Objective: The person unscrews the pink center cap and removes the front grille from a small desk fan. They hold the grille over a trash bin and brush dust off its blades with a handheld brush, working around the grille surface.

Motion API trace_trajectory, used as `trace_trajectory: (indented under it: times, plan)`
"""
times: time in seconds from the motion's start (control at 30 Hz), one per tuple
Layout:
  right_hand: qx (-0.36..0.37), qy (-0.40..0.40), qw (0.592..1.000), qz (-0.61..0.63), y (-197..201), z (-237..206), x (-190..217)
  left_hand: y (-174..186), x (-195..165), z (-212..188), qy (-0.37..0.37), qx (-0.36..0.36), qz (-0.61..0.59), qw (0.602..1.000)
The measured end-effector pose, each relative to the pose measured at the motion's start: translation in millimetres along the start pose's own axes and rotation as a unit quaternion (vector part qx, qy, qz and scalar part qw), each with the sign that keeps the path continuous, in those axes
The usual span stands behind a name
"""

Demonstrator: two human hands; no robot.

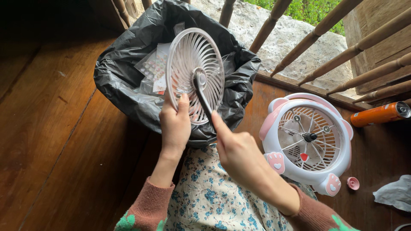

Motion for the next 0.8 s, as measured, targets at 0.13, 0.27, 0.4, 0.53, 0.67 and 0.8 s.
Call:
trace_trajectory:
  times: [0.13,0.27,0.4,0.53,0.67,0.8]
  plan:
    - [0.017,0.012,0.999,-0.032,2,0,-15,8,3,5,0.042,0.009,-0.081,0.996]
    - [0.015,0.05,0.998,-0.028,8,1,-17,8,8,5,0.054,-0.007,-0.053,0.997]
    - [0.05,0.049,0.996,-0.062,19,5,-15,11,2,8,0.008,0.025,-0.111,0.994]
    - [0.058,0.022,0.996,-0.067,25,6,-16,7,-2,4,0.023,0.021,-0.076,0.997]
    - [0.064,0.082,0.99,-0.1,29,4,-17,7,-7,5,0.032,0.049,-0.119,0.991]
    - [0.057,0.069,0.992,-0.093,30,2,-16,6,-8,3,0.031,0.04,-0.084,0.995]
Point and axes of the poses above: each hand's wrist, its own z-axis towards the middle knuckle, its own y-axis out of the back of the hand, x = y × z, the point moved 2 cm from there along z, towards the middle knuckle, and after that the axes turned 8 degrees about -x, right-handed, at the moved point
